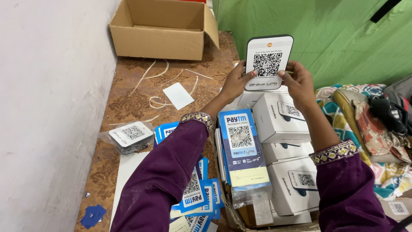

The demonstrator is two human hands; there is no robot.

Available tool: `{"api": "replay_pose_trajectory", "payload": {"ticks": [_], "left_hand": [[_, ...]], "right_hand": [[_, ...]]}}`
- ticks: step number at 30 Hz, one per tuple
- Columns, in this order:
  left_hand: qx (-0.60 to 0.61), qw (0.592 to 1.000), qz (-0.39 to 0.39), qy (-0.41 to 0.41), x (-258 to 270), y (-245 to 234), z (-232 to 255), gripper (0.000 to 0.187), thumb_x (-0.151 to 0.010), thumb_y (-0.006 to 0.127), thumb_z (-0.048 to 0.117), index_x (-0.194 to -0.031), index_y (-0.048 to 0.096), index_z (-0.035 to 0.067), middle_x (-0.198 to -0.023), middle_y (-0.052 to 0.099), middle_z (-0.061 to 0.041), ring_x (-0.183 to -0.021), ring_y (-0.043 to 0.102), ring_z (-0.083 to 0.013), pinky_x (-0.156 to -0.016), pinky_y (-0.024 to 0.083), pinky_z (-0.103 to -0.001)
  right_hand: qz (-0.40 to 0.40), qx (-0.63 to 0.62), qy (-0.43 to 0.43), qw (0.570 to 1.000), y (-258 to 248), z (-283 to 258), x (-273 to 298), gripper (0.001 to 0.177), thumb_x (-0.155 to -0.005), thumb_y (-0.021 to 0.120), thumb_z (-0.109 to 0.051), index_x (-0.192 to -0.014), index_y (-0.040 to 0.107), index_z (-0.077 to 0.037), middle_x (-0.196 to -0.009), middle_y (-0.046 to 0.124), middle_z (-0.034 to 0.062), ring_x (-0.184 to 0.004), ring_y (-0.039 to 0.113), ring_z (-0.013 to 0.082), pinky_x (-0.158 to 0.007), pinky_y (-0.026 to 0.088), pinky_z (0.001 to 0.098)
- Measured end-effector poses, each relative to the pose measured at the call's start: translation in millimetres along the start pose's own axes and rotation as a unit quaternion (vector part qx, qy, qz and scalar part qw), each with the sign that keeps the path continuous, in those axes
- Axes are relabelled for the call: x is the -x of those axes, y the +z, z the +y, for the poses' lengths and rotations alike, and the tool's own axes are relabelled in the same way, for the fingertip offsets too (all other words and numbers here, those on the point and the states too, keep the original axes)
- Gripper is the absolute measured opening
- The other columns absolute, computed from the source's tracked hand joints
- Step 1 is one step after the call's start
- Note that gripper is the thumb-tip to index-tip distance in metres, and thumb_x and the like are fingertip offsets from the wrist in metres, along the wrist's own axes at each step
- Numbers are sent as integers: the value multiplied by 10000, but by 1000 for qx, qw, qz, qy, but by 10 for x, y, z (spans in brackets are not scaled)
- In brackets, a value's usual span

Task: The person organizes small white boxes and blue Paytm cards on a table. They stack the white boxes into a larger cardboard container and sort through a pile of blue cards, placing some into a plastic sleeve.

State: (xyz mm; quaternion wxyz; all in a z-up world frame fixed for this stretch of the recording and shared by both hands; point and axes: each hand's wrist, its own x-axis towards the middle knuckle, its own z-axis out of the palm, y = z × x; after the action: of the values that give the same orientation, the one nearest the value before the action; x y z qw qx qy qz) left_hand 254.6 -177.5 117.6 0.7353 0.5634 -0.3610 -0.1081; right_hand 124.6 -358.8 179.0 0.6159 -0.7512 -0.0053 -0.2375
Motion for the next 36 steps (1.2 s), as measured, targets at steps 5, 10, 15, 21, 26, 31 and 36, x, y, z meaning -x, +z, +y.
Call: {"api": "replay_pose_trajectory", "payload": {"ticks": [5, 10, 15, 21, 26, 31, 36], "left_hand": [[4, 1000, 24, 8, -39, 58, -110, 540, -998, 649, 269, -1415, 476, -28, -1263, 693, -182, -1164, 690, -206, -926, 589, -313], [-52, 996, 62, 29, -72, 68, -216, 465, -1016, 654, 251, -1359, 551, -46, -1234, 732, -201, -1149, 713, -221, -933, 574, -319], [-154, 981, 97, 71, -35, 56, -248, 480, -1004, 662, 240, -1384, 549, -32, -1250, 712, -194, -1162, 705, -241, -979, 558, -345], [-92, 988, 88, 84, 91, -75, -209, 451, -981, 700, 195, -1339, 553, -37, -1335, 618, -198, -1269, 625, -283, -1131, 480, -385], [-56, 986, 140, 68, 455, -497, -148, 323, -1021, 649, 175, -1274, 590, -18, -1340, 620, -170, -1277, 623, -236, -1121, 515, -365], [-119, 960, 252, 20, 1219, -1220, -356, 208, -1009, 613, 136, -1171, 679, 23, -1194, 727, -84, -1141, 688, -172, -1034, 549, -345], [-212, 901, 373, -66, 2095, -1760, -643, 168, -971, 641, 119, -1110, 714, 59, -1126, 748, -88, -1096, 710, -223, -990, 546, -376]], "right_hand": [[7, 1, 42, 999, 25, 37, 9, 345, -1012, 643, -80, -1342, 566, -12, -1231, 655, 74, -1043, 653, 128, -864, 595, 308], [-3, 16, 77, 997, -24, 263, -41, 372, -968, 663, -9, -1324, 562, 26, -1239, 664, 85, -1057, 661, 141, -887, 580, 315], [-6, -8, 43, 999, -22, 463, -39, 382, -989, 647, 5, -1359, 563, 52, -1234, 705, 132, -1086, 669, 150, -975, 542, 297], [20, 1, 56, 998, -23, 467, -20, 542, -907, 701, 58, -1406, 493, 81, -1225, 697, 137, -1091, 674, 168, -982, 558, 307], [62, 87, 38, 994, 29, 277, 38, 718, -826, 749, 50, -1472, 437, 37, -1317, 621, 183, -1161, 654, 217, -988, 576, 339], [155, 360, -147, 908, 380, -279, 478, 692, -895, 794, 38, -1496, 452, 27, -1371, 489, 243, -1190, 600, 295, -961, 560, 372], [43, 321, -203, 924, 1237, -747, 993, 421, -936, 750, 22, -1331, 614, -22, -1255, 545, 181, -1026, 641, 263, -854, 558, 350]]}}
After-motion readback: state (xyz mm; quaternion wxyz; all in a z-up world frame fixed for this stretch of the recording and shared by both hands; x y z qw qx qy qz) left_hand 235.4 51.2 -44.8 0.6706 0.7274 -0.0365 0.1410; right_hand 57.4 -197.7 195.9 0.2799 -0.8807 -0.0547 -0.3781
